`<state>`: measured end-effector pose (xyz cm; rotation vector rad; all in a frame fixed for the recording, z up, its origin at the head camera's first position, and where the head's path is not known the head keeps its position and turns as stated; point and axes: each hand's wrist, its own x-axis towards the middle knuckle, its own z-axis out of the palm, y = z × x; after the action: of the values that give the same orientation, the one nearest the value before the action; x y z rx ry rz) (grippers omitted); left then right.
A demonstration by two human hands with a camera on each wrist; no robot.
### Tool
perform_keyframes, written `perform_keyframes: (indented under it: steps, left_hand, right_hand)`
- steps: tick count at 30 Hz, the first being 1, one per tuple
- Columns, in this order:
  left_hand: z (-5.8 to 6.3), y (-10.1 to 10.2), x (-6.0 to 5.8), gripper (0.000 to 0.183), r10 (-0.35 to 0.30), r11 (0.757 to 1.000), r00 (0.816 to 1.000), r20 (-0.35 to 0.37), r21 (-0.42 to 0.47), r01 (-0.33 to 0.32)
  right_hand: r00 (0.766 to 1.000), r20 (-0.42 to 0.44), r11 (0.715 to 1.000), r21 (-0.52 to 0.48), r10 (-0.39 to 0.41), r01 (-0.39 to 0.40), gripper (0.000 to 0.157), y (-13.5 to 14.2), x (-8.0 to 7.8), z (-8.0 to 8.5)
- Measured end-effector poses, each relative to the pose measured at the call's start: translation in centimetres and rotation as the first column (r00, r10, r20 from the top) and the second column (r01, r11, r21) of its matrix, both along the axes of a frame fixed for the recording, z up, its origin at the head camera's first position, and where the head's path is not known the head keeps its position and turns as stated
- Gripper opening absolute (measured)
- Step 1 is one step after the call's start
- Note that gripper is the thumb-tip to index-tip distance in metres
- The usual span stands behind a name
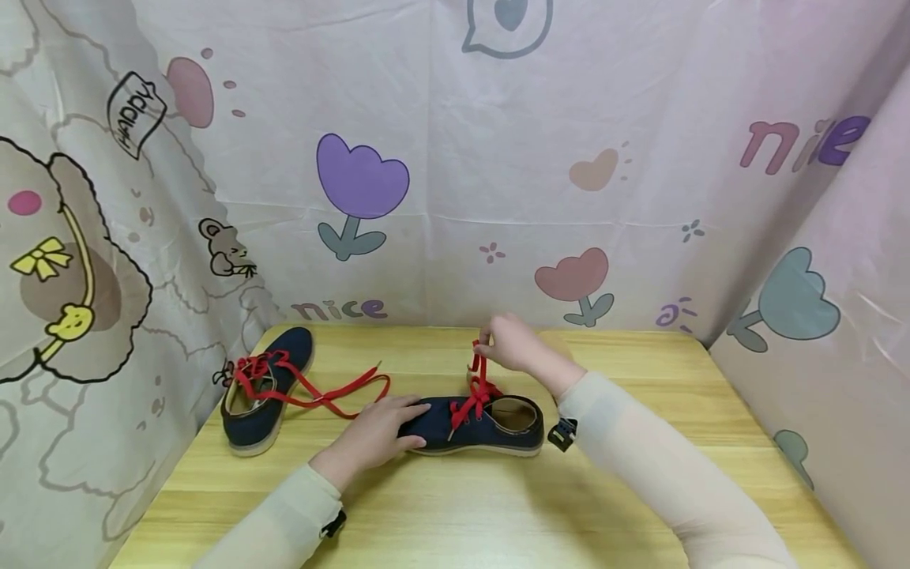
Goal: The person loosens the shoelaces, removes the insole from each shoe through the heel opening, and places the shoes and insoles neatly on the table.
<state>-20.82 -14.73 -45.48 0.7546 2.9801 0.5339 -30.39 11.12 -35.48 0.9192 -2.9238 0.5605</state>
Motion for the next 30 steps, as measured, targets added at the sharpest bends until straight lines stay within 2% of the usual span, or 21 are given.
perform_keyframes:
  steps: [7, 10, 13, 17, 20, 26, 30]
  left_hand:
    - [-0.1, 0.0, -0.1, 0.057, -0.007, 1.0, 1.0, -0.003, 0.011, 0.007]
    - [-0.1, 0.0, -0.1, 0.057, -0.009, 1.0, 1.0, -0.002, 0.01, 0.009]
    - [-0.2, 0.0, -0.1, 0.057, -0.012, 1.0, 1.0, -0.005, 0.003, 0.012]
    - [-0.2, 0.0, -0.1, 0.057, -0.013, 1.0, 1.0, -0.006, -0.002, 0.013]
    - [-0.2, 0.0, -0.1, 0.057, -0.006, 1.0, 1.0, 0.001, -0.001, 0.006]
    - [-0.1, 0.0, 0.0, 0.057, 0.008, 1.0, 1.0, 0.008, -0.002, -0.008]
    - [-0.2, -0.1, 0.0, 0.058, 0.009, 1.0, 1.0, 0.006, -0.001, -0.009]
  right_hand:
    - [0.999, -0.011, 0.998, -0.046, -0.053, 0.053, 0.028, 0.0, -1.8, 1.0]
    - [0.996, 0.002, 0.992, -0.087, -0.09, 0.089, 0.025, -0.1, -2.4, 0.8]
    - [0.995, 0.022, 0.993, -0.064, -0.1, 0.101, 0.022, 0.0, -2.5, 0.2]
    - [0.997, 0.031, 0.998, 0.017, -0.068, 0.067, 0.018, 0.3, -2.1, -0.9]
    - [0.999, 0.033, 0.999, 0.031, -0.031, 0.03, 0.015, 0.5, -1.6, -1.6]
    - [0.999, 0.009, 0.999, 0.034, 0.039, -0.04, 0.011, 0.6, -0.5, -1.8]
    - [0.993, -0.012, 0.993, 0.039, 0.114, -0.113, 0.007, 0.8, 0.5, -1.5]
